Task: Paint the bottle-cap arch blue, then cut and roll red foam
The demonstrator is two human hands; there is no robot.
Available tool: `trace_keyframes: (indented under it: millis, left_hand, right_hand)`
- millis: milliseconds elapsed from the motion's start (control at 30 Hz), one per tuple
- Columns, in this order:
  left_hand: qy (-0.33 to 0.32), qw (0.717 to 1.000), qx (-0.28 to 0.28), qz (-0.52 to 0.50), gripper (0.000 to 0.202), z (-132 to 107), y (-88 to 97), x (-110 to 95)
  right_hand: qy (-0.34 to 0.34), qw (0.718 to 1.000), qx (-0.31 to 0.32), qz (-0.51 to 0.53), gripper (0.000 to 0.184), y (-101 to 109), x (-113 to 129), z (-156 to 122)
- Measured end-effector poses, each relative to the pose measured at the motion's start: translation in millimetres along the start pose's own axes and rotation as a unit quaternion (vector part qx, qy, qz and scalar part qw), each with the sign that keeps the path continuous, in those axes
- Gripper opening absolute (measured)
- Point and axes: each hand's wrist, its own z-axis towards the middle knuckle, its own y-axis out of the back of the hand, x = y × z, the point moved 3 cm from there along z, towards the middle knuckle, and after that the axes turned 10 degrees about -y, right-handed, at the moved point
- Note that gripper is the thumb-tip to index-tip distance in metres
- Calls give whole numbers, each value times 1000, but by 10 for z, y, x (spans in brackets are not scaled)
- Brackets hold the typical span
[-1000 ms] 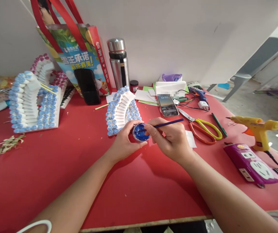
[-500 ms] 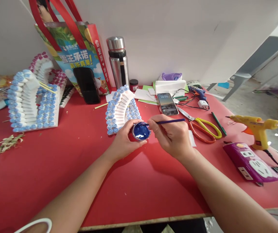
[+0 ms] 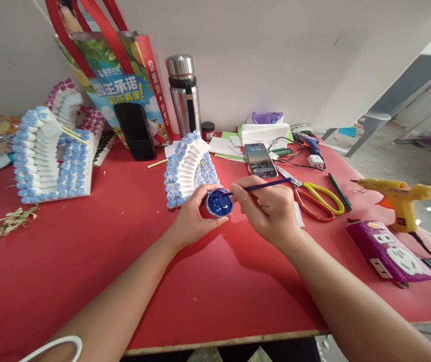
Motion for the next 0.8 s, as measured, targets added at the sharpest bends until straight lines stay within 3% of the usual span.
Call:
trace_keyframes:
  millis: [133, 233, 367, 467, 600, 800]
  left_hand:
    - [4, 1000, 2, 4, 53, -2, -5, 2]
    - [3, 1000, 2, -2, 53, -2, -10, 9]
    - [-1, 1000, 5, 5, 54, -3, -15, 9]
    - [5, 1000, 3, 6, 54, -6, -20, 5]
    - [15, 1000, 2, 5, 53, -2, -25, 2]
    - [3, 1000, 16, 11, 55, 1, -25, 8]
  right_hand:
    - [-26, 999, 22, 7, 20, -23, -10, 1]
    - [5, 1000, 22, 14, 19, -28, 8, 5]
    - [29, 997, -2, -76, 18, 1, 13, 1]
    - [-15, 996, 29, -82, 22, -10, 7, -9]
    - [-91, 993, 74, 16, 24, -48, -14, -10]
    - [-49, 997, 16, -53, 21, 6, -6, 7]
